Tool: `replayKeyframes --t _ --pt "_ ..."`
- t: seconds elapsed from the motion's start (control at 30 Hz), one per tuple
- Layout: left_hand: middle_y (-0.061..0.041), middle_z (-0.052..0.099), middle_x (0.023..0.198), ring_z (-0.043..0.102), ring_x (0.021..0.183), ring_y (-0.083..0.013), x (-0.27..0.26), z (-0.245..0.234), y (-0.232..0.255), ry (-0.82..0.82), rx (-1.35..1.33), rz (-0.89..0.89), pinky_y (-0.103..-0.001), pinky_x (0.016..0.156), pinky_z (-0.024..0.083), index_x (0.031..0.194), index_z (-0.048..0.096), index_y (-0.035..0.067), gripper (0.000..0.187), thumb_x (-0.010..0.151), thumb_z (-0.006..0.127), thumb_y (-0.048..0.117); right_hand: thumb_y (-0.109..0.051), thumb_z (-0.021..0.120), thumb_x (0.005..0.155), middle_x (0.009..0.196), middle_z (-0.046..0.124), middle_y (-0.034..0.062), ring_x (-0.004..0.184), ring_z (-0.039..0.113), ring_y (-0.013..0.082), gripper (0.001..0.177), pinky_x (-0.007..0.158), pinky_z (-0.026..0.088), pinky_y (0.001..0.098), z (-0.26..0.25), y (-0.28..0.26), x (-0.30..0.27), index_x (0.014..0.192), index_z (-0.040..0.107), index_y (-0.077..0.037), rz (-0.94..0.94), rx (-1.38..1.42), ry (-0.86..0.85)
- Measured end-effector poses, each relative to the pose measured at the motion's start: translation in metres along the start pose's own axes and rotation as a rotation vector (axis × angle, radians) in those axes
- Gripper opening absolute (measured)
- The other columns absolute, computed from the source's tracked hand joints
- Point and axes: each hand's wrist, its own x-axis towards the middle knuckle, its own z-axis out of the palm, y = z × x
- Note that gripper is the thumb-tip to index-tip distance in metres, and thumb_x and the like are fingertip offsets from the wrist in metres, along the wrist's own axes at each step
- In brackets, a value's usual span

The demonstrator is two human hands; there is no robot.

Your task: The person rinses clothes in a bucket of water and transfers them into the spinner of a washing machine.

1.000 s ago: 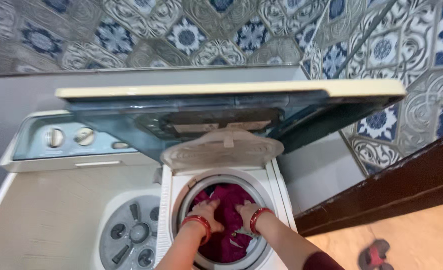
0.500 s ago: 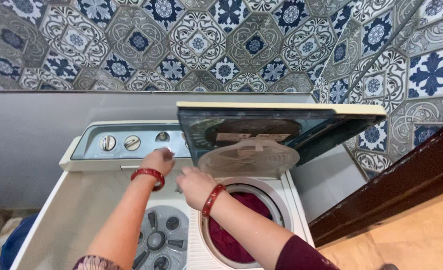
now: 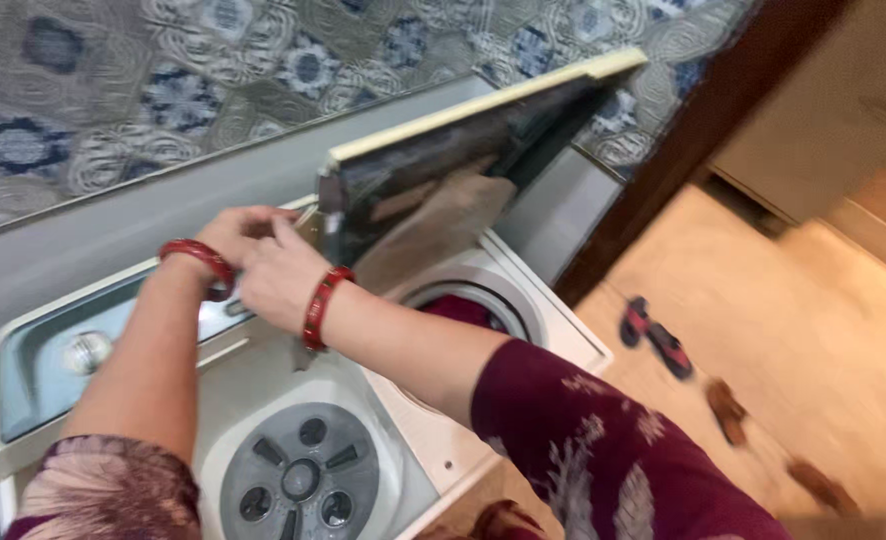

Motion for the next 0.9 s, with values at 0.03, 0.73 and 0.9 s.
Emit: replayKeyframes --t 0.03,0.73,0.9 --pt "-0.007 0.073 0.118 0.068 0.104 -0.015 0.004 0.007 0.004 -0.032 -0.002 0.013 -0.035 0.093 0.055 0.134 0.065 0.009 0.064 0.072 0.075 -0.003 -0.021 0.058 0.093 0.1 0.073 0.0102 0.107 0.066 0.0305 0.023 0.113 0.038 0.0569 -0.002 0.001 0.0 0.091 0.079 -0.013 0.004 0.01 -0.019" --pt "-0.001 0.074 0.102 0.069 0.086 -0.0091 -0.189 -0.021 0.11 0.635 0.158 0.161 -0.03 0.073 0.055 0.125 0.068 0.01 0.03 0.101 0.065 0.028 -0.022 0.073 0.075 0.114 0.063 0.014 0.117 0.061 0.0341 0.035 0.103 0.046 0.0497 -0.027 -0.047 0.047 0.109 0.07 -0.013 0.11 0.354 0.16" --pt "-0.019 0.079 0.101 0.073 0.096 -0.0344 -0.25 0.015 0.165 0.634 0.716 -0.349 -0.046 0.087 0.054 0.126 0.072 0.013 0.035 0.098 0.067 0.032 -0.029 0.079 0.075 0.119 0.062 0.0151 0.114 0.065 0.0349 0.049 0.097 0.054 0.0463 -0.021 -0.087 0.038 0.119 0.066 -0.012 0.089 0.588 -0.034"
